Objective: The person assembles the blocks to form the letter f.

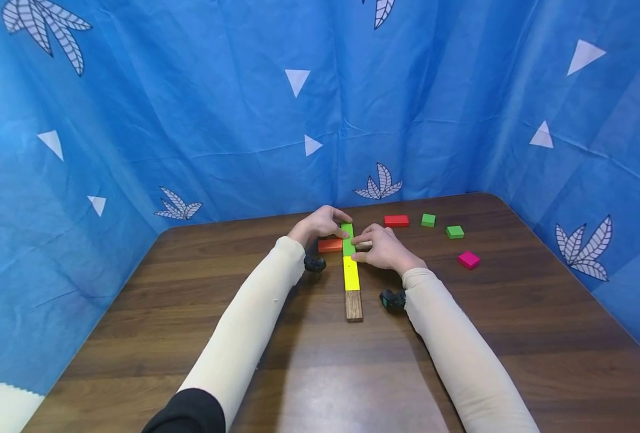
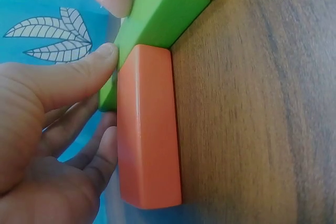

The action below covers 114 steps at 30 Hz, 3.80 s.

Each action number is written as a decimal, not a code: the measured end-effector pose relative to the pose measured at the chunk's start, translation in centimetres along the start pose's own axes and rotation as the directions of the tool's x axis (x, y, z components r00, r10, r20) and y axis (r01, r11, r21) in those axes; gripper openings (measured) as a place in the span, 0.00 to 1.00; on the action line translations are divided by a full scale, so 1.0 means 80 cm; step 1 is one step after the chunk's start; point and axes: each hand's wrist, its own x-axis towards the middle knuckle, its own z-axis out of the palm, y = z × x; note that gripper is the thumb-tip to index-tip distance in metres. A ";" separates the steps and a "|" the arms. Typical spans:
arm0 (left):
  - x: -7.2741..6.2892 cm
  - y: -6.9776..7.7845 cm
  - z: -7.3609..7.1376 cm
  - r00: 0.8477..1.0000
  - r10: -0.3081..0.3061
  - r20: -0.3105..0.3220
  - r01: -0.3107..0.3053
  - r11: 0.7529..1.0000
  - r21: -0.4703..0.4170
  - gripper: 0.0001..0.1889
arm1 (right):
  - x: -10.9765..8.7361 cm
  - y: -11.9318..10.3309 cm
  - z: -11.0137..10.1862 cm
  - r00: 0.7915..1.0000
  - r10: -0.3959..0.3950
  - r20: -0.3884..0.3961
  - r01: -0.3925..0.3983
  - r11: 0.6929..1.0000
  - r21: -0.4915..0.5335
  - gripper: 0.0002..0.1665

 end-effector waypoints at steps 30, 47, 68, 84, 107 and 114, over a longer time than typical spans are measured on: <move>-0.008 -0.020 -0.003 0.997 0.076 0.010 -0.076 0.997 -0.030 0.23 | 0.001 0.000 0.001 1.000 0.022 -0.001 -0.022 1.000 -0.003 0.29; -0.017 -0.048 -0.017 0.974 0.203 0.103 -0.192 0.976 -0.104 0.25 | 0.000 -0.003 -0.001 1.000 0.025 0.002 -0.025 1.000 -0.008 0.30; -0.017 -0.045 -0.019 0.968 0.172 0.180 -0.175 0.985 -0.002 0.16 | 0.001 -0.001 -0.001 1.000 0.023 0.006 -0.023 0.999 -0.024 0.30; -0.017 -0.046 -0.022 0.961 0.190 0.200 -0.194 0.981 0.003 0.15 | 0.000 -0.007 -0.002 1.000 -0.016 -0.015 0.015 0.998 -0.064 0.28; -0.020 -0.040 -0.022 0.963 0.172 0.205 -0.182 0.983 0.030 0.14 | 0.017 0.035 -0.042 0.924 0.245 -0.293 -0.210 0.967 0.148 0.35; -0.020 -0.040 -0.022 0.964 0.164 0.208 -0.175 0.984 0.036 0.14 | 0.027 0.052 -0.036 0.879 0.308 -0.364 -0.249 0.948 0.200 0.39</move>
